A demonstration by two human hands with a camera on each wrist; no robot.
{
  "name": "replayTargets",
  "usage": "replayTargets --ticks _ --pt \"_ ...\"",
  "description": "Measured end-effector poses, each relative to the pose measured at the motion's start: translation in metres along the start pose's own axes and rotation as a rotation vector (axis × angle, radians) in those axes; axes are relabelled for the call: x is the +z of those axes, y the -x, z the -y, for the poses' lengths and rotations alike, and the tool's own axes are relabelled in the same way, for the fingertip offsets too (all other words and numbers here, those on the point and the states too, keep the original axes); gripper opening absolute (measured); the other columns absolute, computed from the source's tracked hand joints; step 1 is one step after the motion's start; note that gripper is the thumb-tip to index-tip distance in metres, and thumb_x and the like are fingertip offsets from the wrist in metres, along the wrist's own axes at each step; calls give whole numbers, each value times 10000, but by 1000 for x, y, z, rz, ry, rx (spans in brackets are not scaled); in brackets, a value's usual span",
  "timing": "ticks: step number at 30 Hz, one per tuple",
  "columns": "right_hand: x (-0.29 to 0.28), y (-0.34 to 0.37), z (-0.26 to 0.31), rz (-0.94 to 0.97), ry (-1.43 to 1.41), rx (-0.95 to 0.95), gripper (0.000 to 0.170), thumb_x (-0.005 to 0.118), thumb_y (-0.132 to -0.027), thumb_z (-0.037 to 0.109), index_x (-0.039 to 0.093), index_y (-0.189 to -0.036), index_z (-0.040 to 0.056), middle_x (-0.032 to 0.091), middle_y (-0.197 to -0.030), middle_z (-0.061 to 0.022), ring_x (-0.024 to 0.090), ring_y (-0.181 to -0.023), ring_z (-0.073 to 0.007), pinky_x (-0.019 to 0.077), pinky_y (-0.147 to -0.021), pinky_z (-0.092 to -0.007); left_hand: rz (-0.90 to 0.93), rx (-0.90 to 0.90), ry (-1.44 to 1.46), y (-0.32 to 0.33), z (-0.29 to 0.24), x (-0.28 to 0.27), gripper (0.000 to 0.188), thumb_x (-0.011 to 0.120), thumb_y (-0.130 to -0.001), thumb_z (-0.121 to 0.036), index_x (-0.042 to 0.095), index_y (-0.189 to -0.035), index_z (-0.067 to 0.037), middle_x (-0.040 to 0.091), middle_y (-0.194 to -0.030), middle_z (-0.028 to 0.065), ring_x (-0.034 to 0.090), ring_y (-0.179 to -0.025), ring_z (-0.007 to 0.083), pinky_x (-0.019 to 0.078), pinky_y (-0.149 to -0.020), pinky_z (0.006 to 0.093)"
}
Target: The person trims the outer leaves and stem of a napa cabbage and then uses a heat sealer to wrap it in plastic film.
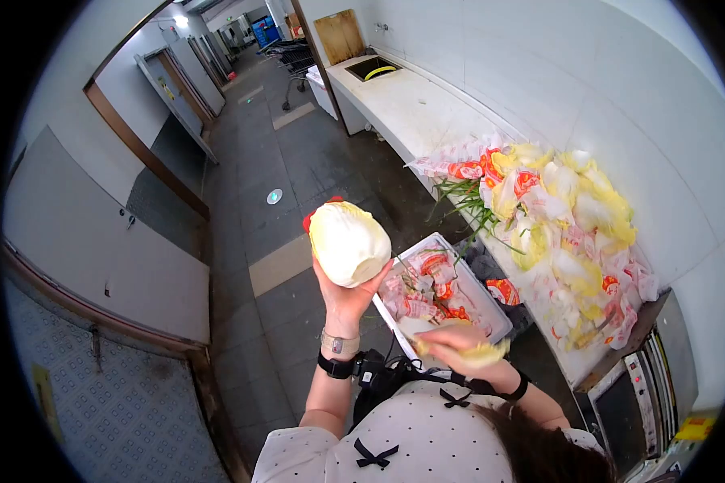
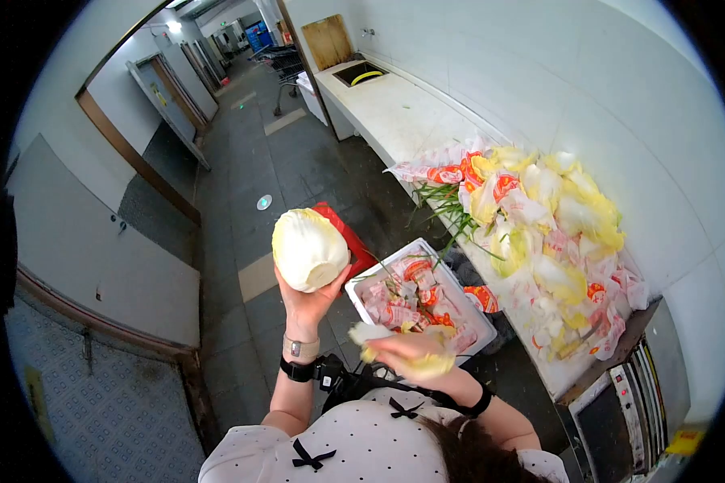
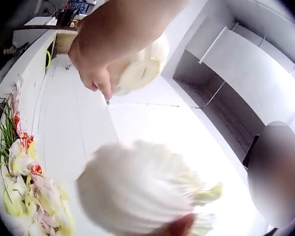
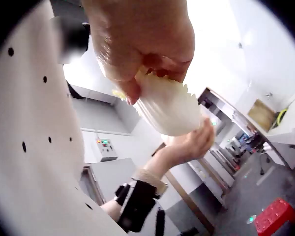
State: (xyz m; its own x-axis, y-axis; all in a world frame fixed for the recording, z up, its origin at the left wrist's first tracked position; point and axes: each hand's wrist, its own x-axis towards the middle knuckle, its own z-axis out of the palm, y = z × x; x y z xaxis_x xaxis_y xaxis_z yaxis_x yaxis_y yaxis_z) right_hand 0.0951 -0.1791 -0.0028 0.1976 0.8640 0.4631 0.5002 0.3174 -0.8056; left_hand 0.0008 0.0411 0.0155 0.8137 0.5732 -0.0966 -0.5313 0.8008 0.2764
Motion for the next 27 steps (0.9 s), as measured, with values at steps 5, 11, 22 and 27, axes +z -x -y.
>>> replayTargets --ticks 5,11,22,27 --pt "14 20 -128 -95 -144 463 460 668 -775 206 514 -1151 -9 592 -1085 -145 585 -964 -211 447 -837 -316 -6 -46 7 4 -8 0 726 432 -790 -641 338 -1355 -196 358 -1373 114 332 -1253 375 234 -1029 564" --pt "-3 36 -182 578 465 824 582 615 -817 330 414 -1245 -8 541 -1157 -203 574 -991 -274 438 -852 -338 -41 37 -171 10 -2 2 742 367 -804 -684 304 -1369 -208 347 -1389 58 332 -1264 329 259 -1012 554" --pt "-63 -26 -90 -122 -640 420 691 611 -830 121 206 -1388 83 329 -1361 -142 395 -1223 -229 395 -943 -339 -60 296 -418 15 35 13 637 302 -907 -555 264 -1383 -135 367 -1382 57 378 -1254 247 325 -1029 408" --pt "-44 -36 -54 -73 -738 214 1138 802 -648 233 -22 -1425 121 98 -1454 -141 253 -1311 -265 341 -995 -398 -73 237 -644 17 76 13 757 323 -860 -625 206 -1398 -106 331 -1398 80 360 -1265 238 325 -1028 401"
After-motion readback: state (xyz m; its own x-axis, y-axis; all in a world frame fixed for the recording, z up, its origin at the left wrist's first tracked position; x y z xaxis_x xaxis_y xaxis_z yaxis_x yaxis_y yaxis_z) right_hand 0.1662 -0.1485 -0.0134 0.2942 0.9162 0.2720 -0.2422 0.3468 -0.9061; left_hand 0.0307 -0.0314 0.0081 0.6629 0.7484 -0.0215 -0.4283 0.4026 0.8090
